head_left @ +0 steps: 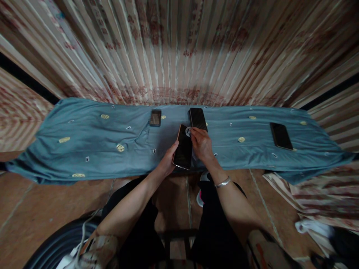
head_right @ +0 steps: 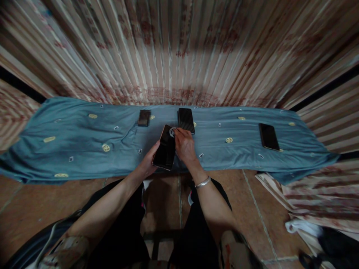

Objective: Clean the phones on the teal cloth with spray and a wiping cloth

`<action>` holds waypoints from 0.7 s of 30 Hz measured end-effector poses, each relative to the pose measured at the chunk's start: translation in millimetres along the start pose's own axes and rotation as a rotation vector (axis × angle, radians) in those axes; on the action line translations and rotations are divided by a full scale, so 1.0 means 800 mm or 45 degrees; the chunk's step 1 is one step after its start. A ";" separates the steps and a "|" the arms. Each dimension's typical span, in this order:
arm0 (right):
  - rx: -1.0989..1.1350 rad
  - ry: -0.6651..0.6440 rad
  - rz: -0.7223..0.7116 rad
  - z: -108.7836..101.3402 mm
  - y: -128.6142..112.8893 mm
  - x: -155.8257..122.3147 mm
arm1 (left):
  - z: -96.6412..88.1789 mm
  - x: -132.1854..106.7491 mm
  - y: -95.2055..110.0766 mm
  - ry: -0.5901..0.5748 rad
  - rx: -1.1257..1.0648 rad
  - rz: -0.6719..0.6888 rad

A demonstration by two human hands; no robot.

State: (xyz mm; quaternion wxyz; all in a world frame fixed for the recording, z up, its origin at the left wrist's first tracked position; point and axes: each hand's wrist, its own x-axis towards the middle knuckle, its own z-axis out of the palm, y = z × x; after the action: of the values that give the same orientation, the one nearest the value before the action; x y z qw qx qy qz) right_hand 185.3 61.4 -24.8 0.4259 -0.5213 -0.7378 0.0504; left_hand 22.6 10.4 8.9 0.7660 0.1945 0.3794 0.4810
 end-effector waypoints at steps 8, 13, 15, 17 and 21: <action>0.001 0.014 -0.026 0.007 -0.006 0.011 | 0.005 0.007 -0.016 -0.005 -0.007 0.032; 0.008 -0.031 -0.062 0.010 -0.016 0.016 | 0.008 0.013 -0.018 0.053 0.009 0.058; 0.008 -0.044 -0.071 0.011 -0.018 0.018 | 0.007 0.016 -0.017 0.078 0.027 0.088; 0.001 -0.038 -0.081 0.012 -0.018 0.019 | 0.005 0.017 -0.015 0.078 0.053 0.128; -0.021 -0.054 -0.114 0.015 -0.019 0.023 | -0.001 0.017 -0.014 0.055 0.161 0.201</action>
State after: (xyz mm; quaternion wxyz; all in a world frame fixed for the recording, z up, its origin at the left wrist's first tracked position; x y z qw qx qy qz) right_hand 164.6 73.6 -14.0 0.4076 -0.4902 -0.7696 0.0363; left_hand 31.8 17.5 -4.9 0.7035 0.2613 0.4088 0.5193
